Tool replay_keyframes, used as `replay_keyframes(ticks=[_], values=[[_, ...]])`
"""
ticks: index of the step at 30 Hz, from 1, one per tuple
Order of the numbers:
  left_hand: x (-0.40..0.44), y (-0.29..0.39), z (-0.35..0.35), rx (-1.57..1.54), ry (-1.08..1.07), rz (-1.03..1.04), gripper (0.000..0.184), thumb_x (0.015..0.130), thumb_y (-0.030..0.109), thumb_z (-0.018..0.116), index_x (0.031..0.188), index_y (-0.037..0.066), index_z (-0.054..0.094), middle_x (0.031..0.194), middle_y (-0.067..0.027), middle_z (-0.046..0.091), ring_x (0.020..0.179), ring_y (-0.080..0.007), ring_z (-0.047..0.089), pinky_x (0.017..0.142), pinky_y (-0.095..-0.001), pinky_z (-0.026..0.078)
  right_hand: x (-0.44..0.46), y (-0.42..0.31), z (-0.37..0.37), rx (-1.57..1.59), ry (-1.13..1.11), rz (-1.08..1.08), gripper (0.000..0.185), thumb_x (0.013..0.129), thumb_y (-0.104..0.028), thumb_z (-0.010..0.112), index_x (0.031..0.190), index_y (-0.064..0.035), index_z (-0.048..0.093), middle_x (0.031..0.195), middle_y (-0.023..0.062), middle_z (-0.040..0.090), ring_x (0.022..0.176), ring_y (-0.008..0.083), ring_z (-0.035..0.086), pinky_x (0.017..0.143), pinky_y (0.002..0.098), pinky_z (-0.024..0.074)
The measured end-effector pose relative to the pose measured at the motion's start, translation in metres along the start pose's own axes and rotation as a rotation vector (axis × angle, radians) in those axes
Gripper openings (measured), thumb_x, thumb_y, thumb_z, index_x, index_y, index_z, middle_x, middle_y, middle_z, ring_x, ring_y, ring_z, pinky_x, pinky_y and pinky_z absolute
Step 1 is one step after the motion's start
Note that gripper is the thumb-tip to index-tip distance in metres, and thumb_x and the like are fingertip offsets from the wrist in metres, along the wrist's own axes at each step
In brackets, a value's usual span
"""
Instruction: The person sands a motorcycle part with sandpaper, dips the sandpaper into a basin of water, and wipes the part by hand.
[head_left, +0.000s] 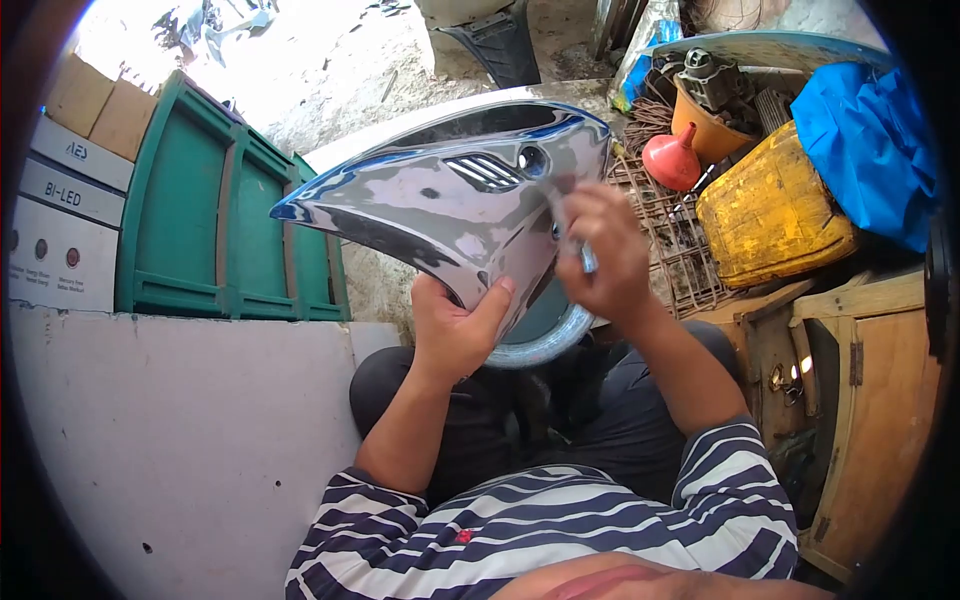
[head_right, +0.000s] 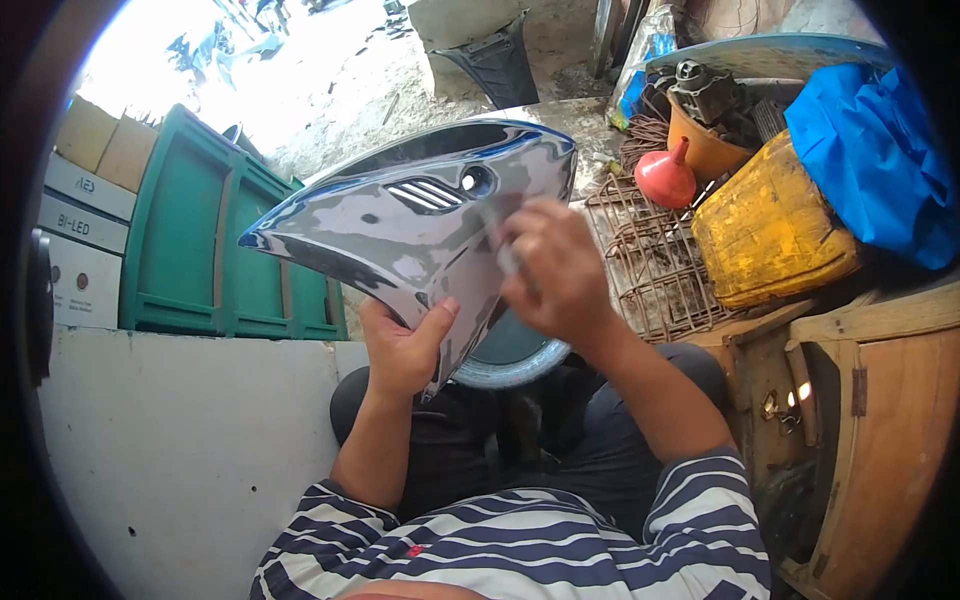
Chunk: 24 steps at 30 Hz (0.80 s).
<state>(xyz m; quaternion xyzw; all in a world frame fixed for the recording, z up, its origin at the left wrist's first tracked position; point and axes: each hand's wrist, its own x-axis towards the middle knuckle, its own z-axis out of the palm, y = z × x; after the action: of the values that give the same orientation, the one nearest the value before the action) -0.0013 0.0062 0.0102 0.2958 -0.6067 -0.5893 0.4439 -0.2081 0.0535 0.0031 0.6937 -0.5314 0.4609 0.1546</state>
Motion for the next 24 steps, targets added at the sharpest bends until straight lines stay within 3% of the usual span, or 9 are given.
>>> replay_keyframes(ticks=[3,7,10,14,16,18,24], values=[[0.0,0.002,-0.003,0.017,0.007,-0.04,0.027,0.087,0.0,0.074,0.112,-0.006,0.069,0.106,-0.0126,0.074,0.097,-0.0169,0.07,0.089,-0.0327,0.054,0.002,-0.013,-0.003,0.112,-0.102,-0.097,0.018,0.079,-0.005,0.068,0.094,-0.0018,0.059,0.109,0.0158,0.067,0.114,0.0395,0.064,0.095,0.0494,0.0519],[0.0,-0.003,-0.003,-0.045,0.013,-0.033,0.029,0.087,0.001,0.074,0.115,-0.006,0.067,0.107,-0.012,0.074,0.097,-0.0175,0.069,0.089,-0.033,0.054,0.002,0.028,-0.007,-0.168,-0.001,0.037,0.02,0.078,-0.004,0.069,0.096,-0.0014,0.06,0.11,0.0175,0.067,0.114,0.0384,0.065,0.096,0.0489,0.0513],[0.0,-0.002,-0.002,-0.071,-0.009,-0.026,0.03,0.088,0.001,0.075,0.116,-0.006,0.067,0.108,-0.0117,0.074,0.098,-0.0176,0.069,0.09,-0.0331,0.054,-0.001,0.025,-0.006,-0.105,0.046,0.103,0.021,0.078,-0.003,0.069,0.096,-0.0009,0.06,0.111,0.0179,0.067,0.112,0.0388,0.065,0.098,0.0502,0.0501],[0.001,-0.002,-0.002,-0.09,-0.002,-0.056,0.029,0.088,0.001,0.075,0.116,-0.006,0.067,0.109,-0.0119,0.074,0.099,-0.0172,0.069,0.091,-0.033,0.053,0.007,-0.003,-0.009,0.03,-0.133,-0.169,0.025,0.078,-0.011,0.074,0.095,-0.0032,0.058,0.112,0.0146,0.067,0.107,0.0352,0.066,0.097,0.0505,0.0496],[-0.001,-0.002,-0.003,-0.084,-0.006,-0.061,0.029,0.088,0.001,0.075,0.116,-0.006,0.068,0.109,-0.0119,0.074,0.099,-0.0173,0.069,0.091,-0.0331,0.053,0.005,0.019,-0.013,-0.017,-0.106,-0.073,0.024,0.08,-0.004,0.072,0.098,-0.0057,0.056,0.111,0.0132,0.068,0.103,0.0341,0.067,0.091,0.0515,0.0509],[-0.001,-0.001,-0.003,-0.07,-0.011,-0.047,0.03,0.088,0.001,0.075,0.116,-0.006,0.068,0.11,-0.0119,0.074,0.099,-0.0173,0.069,0.091,-0.0332,0.053,0.002,0.041,-0.014,-0.107,-0.052,0.094,0.025,0.077,-0.011,0.075,0.094,-0.0045,0.058,0.109,0.0125,0.067,0.103,0.033,0.065,0.09,0.049,0.0482],[0.002,-0.004,-0.005,-0.053,-0.044,-0.067,0.036,0.086,-0.002,0.071,0.122,-0.006,0.067,0.114,-0.0112,0.072,0.104,-0.0181,0.068,0.096,-0.0333,0.051,0.009,-0.008,-0.01,0.065,-0.159,-0.122,0.027,0.074,-0.009,0.076,0.094,-0.0059,0.059,0.112,0.0134,0.066,0.104,0.0357,0.064,0.091,0.0477,0.0497]])
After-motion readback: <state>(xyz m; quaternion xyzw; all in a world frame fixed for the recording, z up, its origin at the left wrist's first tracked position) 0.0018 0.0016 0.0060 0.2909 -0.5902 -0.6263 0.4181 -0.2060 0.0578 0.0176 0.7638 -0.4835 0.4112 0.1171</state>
